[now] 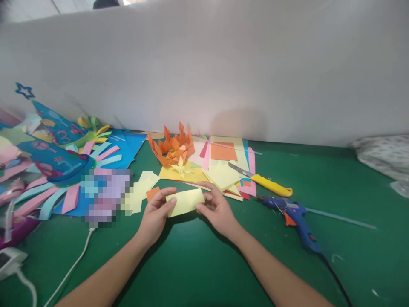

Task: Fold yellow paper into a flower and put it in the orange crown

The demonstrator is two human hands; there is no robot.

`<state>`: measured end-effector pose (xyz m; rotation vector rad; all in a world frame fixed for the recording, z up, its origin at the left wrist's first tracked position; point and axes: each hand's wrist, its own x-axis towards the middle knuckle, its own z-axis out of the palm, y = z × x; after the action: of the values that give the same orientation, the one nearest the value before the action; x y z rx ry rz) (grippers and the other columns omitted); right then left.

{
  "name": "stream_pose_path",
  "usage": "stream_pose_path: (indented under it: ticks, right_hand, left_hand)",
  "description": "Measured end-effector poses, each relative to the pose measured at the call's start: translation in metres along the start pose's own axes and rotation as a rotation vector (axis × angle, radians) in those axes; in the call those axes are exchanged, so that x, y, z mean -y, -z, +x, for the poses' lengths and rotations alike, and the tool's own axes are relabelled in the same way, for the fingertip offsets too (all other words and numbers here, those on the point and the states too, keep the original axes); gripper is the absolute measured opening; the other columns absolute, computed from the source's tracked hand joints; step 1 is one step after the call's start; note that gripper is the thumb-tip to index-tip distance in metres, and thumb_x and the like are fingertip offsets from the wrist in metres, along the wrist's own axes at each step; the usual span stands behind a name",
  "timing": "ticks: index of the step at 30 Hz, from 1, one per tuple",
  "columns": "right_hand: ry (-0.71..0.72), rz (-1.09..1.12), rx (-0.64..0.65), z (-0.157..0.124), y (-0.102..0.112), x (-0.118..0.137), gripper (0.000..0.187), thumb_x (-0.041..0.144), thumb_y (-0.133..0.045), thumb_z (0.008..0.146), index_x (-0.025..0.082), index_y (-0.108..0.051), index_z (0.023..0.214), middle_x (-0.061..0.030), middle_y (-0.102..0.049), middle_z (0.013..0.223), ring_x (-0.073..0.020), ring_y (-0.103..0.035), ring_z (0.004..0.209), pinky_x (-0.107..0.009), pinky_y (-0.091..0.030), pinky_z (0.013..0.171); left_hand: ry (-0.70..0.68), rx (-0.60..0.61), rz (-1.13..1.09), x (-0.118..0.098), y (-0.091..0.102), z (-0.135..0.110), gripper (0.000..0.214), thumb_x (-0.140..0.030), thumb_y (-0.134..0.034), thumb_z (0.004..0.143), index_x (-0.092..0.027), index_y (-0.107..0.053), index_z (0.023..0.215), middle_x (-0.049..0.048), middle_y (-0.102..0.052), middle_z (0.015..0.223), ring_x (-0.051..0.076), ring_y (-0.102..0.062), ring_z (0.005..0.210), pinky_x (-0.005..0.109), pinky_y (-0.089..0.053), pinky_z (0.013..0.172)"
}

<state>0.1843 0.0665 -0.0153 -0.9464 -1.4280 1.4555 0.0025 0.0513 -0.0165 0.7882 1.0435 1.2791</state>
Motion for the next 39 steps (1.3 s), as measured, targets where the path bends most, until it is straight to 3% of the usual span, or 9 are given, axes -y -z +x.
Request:
stream_pose_path:
  ticks: [3,7,11,15,22,27,31,35,39]
  right_hand:
    - [0.028,-0.007,-0.019,0.000,-0.001,0.000,0.053,0.036,-0.060,0.080,0.027,-0.033,0.124,0.0016,-0.058,0.076,-0.0124,-0.055,0.062,-0.026,-0.047,0.060]
    - [0.037,-0.096,-0.027,-0.001,-0.001,0.001,0.042,0.038,-0.056,0.082,0.027,-0.044,0.121,-0.0037,-0.061,0.091,-0.0167,-0.059,0.076,-0.028,-0.049,0.064]
    - [0.086,-0.182,-0.050,-0.001,0.000,0.002,0.031,0.036,-0.054,0.084,0.026,-0.053,0.113,-0.0061,-0.057,0.108,-0.0203,-0.055,0.098,-0.030,-0.048,0.077]
    - [0.080,-0.203,-0.089,-0.001,0.001,0.001,0.025,0.037,-0.053,0.084,0.025,-0.050,0.105,-0.0029,-0.056,0.093,-0.0156,-0.055,0.078,-0.026,-0.046,0.066]
    - [0.152,-0.254,-0.144,0.000,-0.001,-0.001,0.016,0.033,-0.058,0.080,0.022,-0.046,0.079,0.0039,-0.039,0.070,-0.0109,-0.041,0.060,-0.021,-0.039,0.055]
    - [0.156,-0.258,-0.163,0.001,0.004,-0.005,0.019,0.034,-0.064,0.076,0.022,-0.050,0.079,0.0028,-0.046,0.071,-0.0119,-0.046,0.061,-0.022,-0.041,0.055]
    - [0.212,-0.433,-0.026,0.000,0.008,-0.006,0.029,0.040,-0.071,0.071,0.023,-0.061,0.092,-0.0028,-0.059,0.086,-0.0184,-0.055,0.079,-0.030,-0.046,0.073]
    - [0.303,-0.665,0.159,-0.002,0.007,-0.005,0.055,0.048,-0.079,0.055,0.027,-0.064,0.104,-0.0060,-0.057,0.094,-0.0240,-0.053,0.090,-0.035,-0.045,0.079]
    - [0.298,-0.711,0.195,-0.003,0.004,-0.005,0.028,0.034,-0.070,0.074,0.028,-0.067,0.101,-0.0069,-0.057,0.097,-0.0226,-0.053,0.093,-0.034,-0.045,0.079]
  left_hand:
    - [-0.027,-0.008,0.081,0.000,0.000,0.001,0.026,-0.033,-0.069,0.070,-0.022,-0.065,0.094,0.0025,-0.063,0.092,0.015,-0.058,0.076,0.027,-0.047,0.069]
    - [-0.234,0.094,0.402,-0.004,-0.001,0.000,0.021,-0.033,-0.065,0.075,-0.021,-0.070,0.091,0.0081,-0.060,0.107,0.022,-0.055,0.101,0.034,-0.042,0.089]
    - [-0.338,0.255,0.668,-0.007,0.001,-0.004,0.050,-0.035,-0.076,0.061,-0.025,-0.064,0.109,0.0103,-0.058,0.114,0.028,-0.051,0.107,0.041,-0.039,0.094]
    - [-0.349,0.324,0.756,-0.005,0.001,-0.006,0.057,-0.036,-0.077,0.060,-0.025,-0.059,0.114,0.0100,-0.061,0.113,0.028,-0.053,0.106,0.041,-0.039,0.093]
    - [-0.194,0.224,0.664,-0.004,0.000,-0.004,0.015,-0.032,-0.056,0.081,-0.020,-0.063,0.087,0.0083,-0.066,0.100,0.020,-0.060,0.085,0.030,-0.045,0.075]
    - [-0.143,0.102,0.640,-0.003,0.005,0.001,0.024,-0.041,-0.052,0.082,-0.018,-0.057,0.078,0.0020,-0.062,0.075,0.014,-0.052,0.065,0.023,-0.040,0.059]
    - [-0.085,-0.049,0.530,-0.002,0.007,0.004,0.029,-0.048,-0.045,0.084,-0.020,-0.045,0.078,-0.0051,-0.044,0.060,0.010,-0.041,0.054,0.019,-0.034,0.049]
    - [-0.082,-0.070,0.439,-0.003,0.008,0.007,0.030,-0.050,-0.044,0.085,-0.021,-0.041,0.079,-0.0061,-0.041,0.060,0.009,-0.038,0.053,0.018,-0.033,0.048]
    - [-0.074,-0.084,0.369,-0.001,0.008,0.009,0.027,-0.049,-0.046,0.084,-0.022,-0.041,0.088,-0.0060,-0.043,0.063,0.008,-0.041,0.052,0.018,-0.036,0.049]
